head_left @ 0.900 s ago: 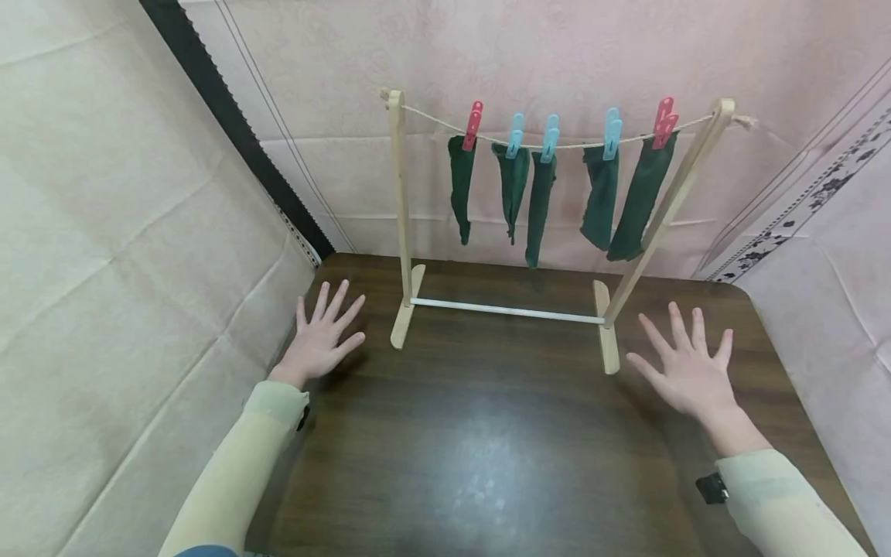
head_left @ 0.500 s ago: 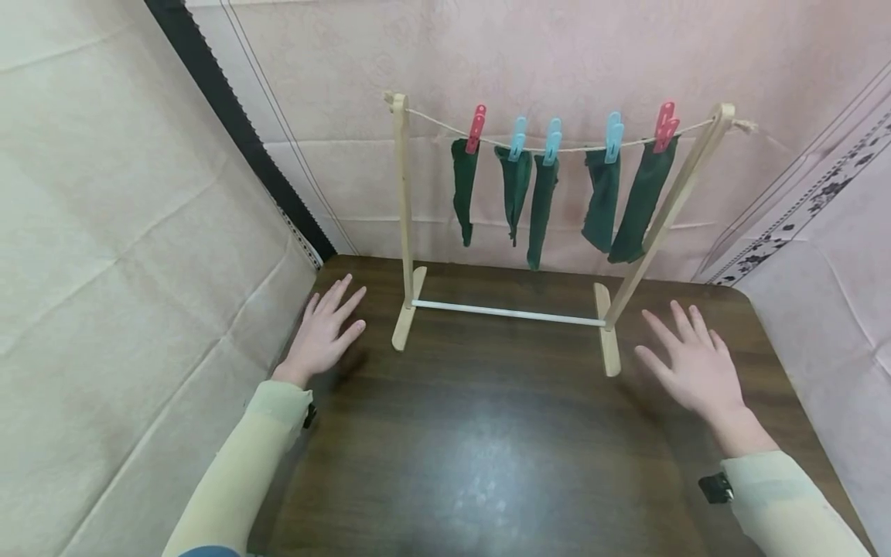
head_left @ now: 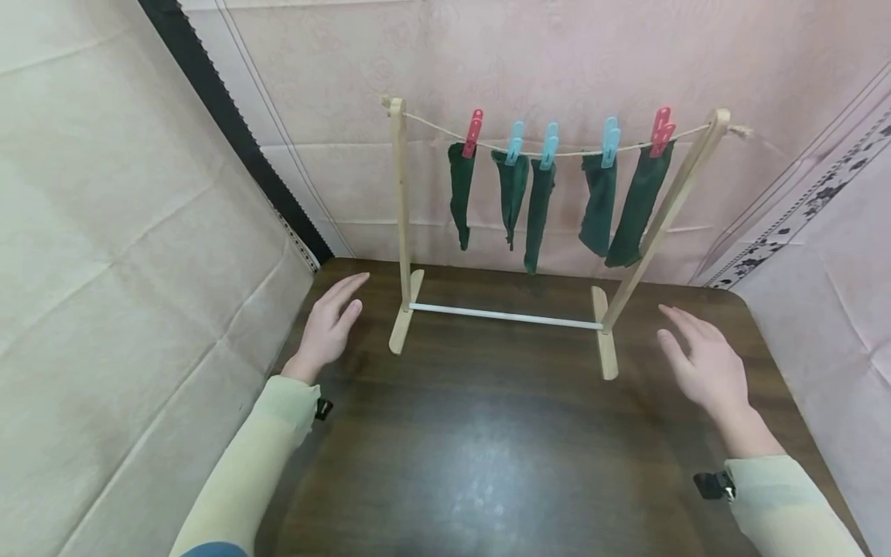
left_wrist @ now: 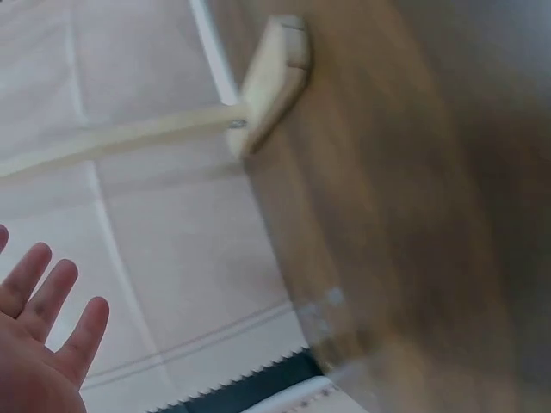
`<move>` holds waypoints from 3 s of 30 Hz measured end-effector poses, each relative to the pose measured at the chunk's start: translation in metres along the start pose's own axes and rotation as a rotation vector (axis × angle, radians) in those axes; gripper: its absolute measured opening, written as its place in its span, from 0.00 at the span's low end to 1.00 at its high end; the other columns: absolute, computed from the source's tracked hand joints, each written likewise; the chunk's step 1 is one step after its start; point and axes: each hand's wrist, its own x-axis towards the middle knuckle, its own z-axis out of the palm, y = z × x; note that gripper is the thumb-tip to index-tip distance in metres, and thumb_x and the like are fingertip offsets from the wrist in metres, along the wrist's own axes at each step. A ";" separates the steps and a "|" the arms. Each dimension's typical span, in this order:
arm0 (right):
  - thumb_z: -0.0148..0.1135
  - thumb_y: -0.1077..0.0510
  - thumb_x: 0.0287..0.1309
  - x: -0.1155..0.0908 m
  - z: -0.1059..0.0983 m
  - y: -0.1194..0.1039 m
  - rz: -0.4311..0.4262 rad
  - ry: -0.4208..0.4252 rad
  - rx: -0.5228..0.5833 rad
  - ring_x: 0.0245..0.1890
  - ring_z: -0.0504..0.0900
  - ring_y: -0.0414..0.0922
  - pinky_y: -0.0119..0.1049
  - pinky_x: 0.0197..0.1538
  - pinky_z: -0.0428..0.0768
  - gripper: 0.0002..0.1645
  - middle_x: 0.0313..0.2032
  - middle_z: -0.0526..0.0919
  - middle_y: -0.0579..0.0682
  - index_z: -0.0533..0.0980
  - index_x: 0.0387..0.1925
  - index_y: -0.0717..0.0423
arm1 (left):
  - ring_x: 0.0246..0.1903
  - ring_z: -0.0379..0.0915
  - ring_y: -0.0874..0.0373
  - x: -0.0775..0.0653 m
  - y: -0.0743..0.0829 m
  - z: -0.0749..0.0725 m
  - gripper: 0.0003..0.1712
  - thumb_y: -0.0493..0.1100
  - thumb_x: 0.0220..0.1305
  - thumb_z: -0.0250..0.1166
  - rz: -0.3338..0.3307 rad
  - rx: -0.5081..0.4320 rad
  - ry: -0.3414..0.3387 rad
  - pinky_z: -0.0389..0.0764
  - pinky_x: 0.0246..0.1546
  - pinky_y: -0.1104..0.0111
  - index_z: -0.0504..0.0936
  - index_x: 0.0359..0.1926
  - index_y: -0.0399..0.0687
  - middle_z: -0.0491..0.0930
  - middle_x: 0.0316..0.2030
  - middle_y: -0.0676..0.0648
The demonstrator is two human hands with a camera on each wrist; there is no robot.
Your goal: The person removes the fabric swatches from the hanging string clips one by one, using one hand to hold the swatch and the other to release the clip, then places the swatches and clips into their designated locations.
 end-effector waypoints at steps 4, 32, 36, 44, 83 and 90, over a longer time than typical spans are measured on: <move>0.48 0.45 0.84 0.002 -0.003 -0.006 -0.004 0.078 0.097 0.69 0.70 0.73 0.75 0.64 0.66 0.29 0.72 0.74 0.65 0.73 0.76 0.49 | 0.71 0.71 0.42 0.010 0.011 0.001 0.30 0.57 0.86 0.49 0.043 -0.100 0.075 0.68 0.73 0.56 0.76 0.75 0.44 0.76 0.71 0.40; 0.43 0.62 0.81 0.033 -0.029 -0.065 -0.295 0.243 1.384 0.52 0.88 0.53 0.37 0.52 0.86 0.27 0.58 0.85 0.66 0.69 0.67 0.82 | 0.67 0.71 0.31 0.066 0.102 0.038 0.39 0.58 0.85 0.43 0.085 -0.773 0.103 0.73 0.67 0.40 0.70 0.72 0.26 0.76 0.67 0.27; 0.43 0.63 0.79 0.038 -0.032 -0.081 -0.330 0.210 1.397 0.51 0.88 0.53 0.37 0.51 0.85 0.27 0.58 0.86 0.66 0.70 0.66 0.82 | 0.67 0.70 0.29 0.074 0.111 0.037 0.33 0.51 0.85 0.44 0.066 -0.810 0.087 0.75 0.67 0.48 0.70 0.73 0.29 0.74 0.68 0.26; 0.46 0.67 0.77 0.056 -0.045 -0.118 -0.438 0.120 1.379 0.52 0.87 0.53 0.37 0.52 0.84 0.24 0.57 0.86 0.65 0.73 0.64 0.81 | 0.70 0.70 0.35 0.100 0.128 0.036 0.24 0.39 0.84 0.50 -0.010 -0.851 0.082 0.72 0.70 0.42 0.71 0.71 0.29 0.74 0.69 0.29; 0.66 0.57 0.70 0.217 -0.124 -0.295 -0.472 -0.081 0.679 0.65 0.77 0.45 0.36 0.63 0.75 0.26 0.63 0.85 0.50 0.81 0.67 0.52 | 0.55 0.77 0.52 0.208 0.160 0.036 0.25 0.39 0.79 0.65 -0.227 -0.842 0.105 0.79 0.58 0.65 0.77 0.71 0.39 0.82 0.59 0.42; 0.67 0.51 0.72 0.226 -0.121 -0.305 -0.390 -0.136 0.536 0.67 0.75 0.45 0.40 0.66 0.75 0.30 0.68 0.81 0.47 0.77 0.72 0.46 | 0.50 0.77 0.54 0.208 0.163 0.030 0.22 0.40 0.78 0.66 -0.264 -0.837 0.151 0.79 0.53 0.67 0.81 0.67 0.37 0.84 0.53 0.42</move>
